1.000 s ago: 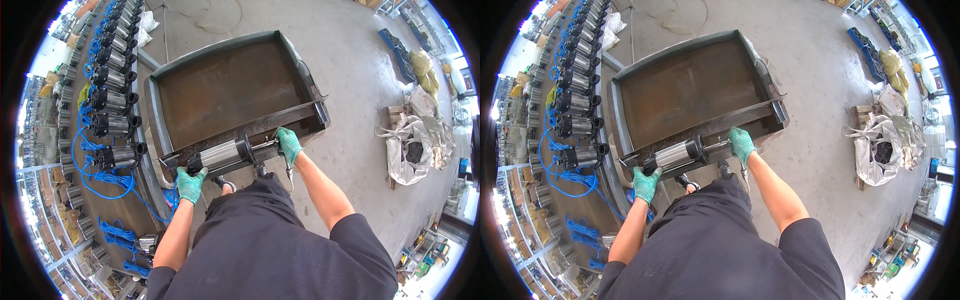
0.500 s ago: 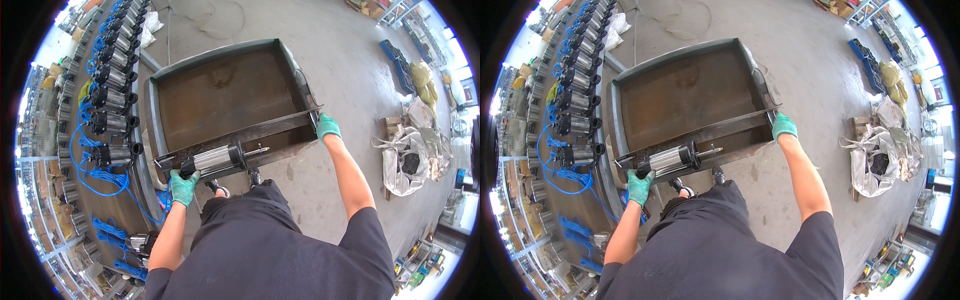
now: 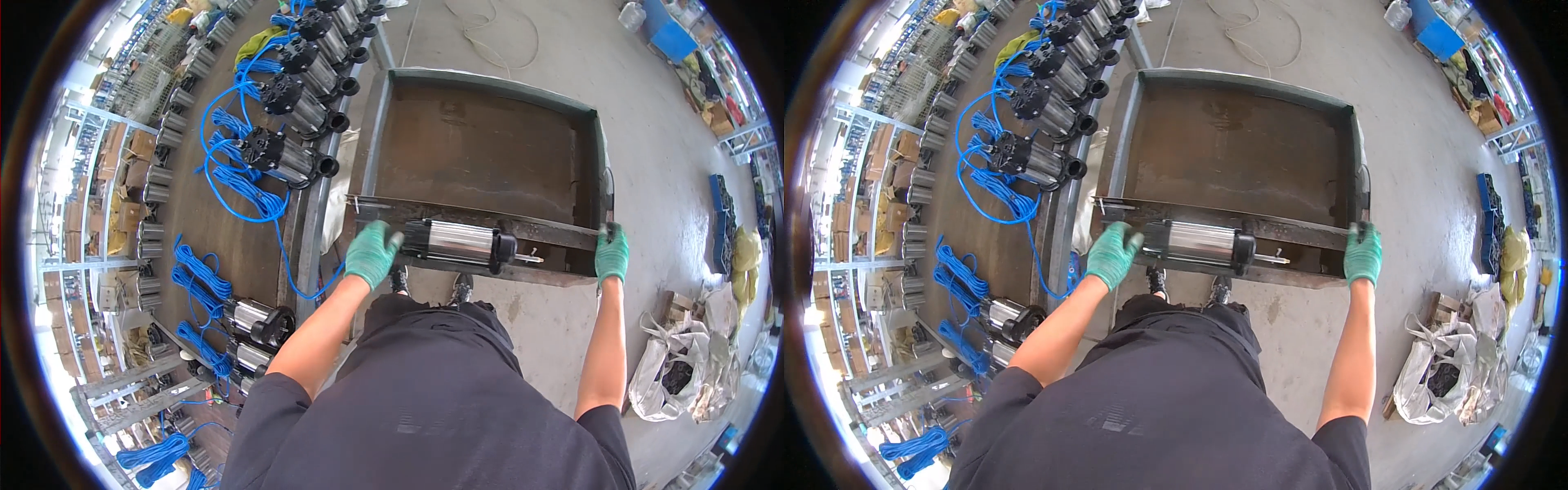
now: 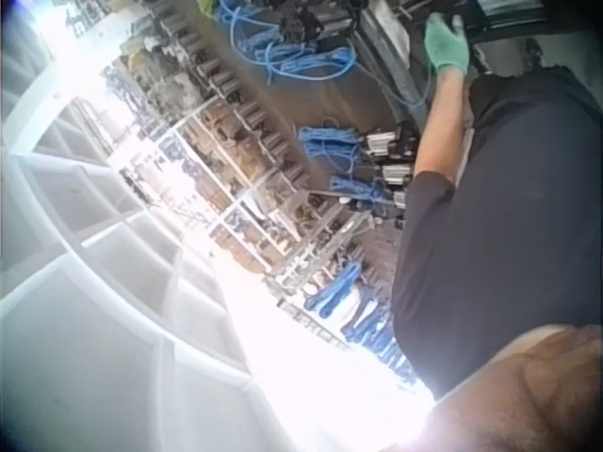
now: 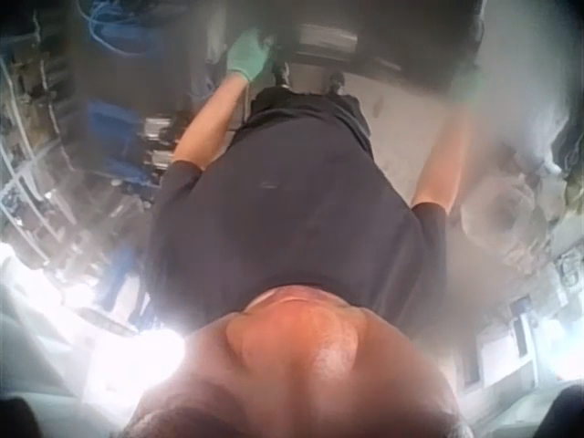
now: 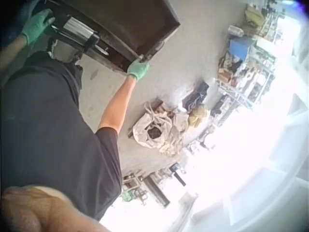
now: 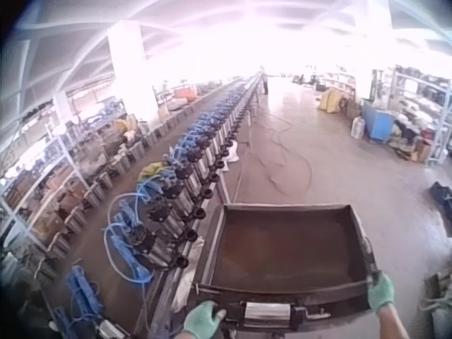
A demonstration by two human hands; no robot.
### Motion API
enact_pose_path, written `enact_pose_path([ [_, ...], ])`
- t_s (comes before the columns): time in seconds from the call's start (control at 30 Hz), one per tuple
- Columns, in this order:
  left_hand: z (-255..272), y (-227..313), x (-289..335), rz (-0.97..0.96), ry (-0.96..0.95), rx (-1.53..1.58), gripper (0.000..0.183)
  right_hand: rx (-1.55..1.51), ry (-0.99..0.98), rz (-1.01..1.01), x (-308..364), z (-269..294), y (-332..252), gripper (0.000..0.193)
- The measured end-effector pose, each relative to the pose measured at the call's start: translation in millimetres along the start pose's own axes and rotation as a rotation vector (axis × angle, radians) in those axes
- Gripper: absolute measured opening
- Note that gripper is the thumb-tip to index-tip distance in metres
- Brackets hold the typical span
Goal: The person picks up a submersible pump from a line, places it into a water-filled testing tank, and then returns it to the line before moving on to the next one.
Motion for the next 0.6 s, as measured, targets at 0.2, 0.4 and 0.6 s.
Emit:
enact_pose_path([
  [0.2, -0.8, -105.9, -58.3, 0.688, 0.134, 0.736, 0.043, -0.542, -0.177, 0.205, 89.3, -41.8, -176.0, 0.029],
  [0.4, 4.1, -110.3, -81.8, 0.768, -0.161, 0.849, 0.033, -0.266, -0.085, 0.229, 105.9, -68.1, -223.9, 0.026],
  [0.6, 2.4, -104.5, -67.9, 0.631, -0.219, 0.955, 0.019, -0.228, -0.067, 0.299, 106.6, -65.0, -227.1, 0.019],
])
Point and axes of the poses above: each hand's wrist, its own x-axis away from the middle knuckle, its own z-axis out of the back of the hand, y = z × x, the point moved 2 cm from there along -x, towards the middle knuckle
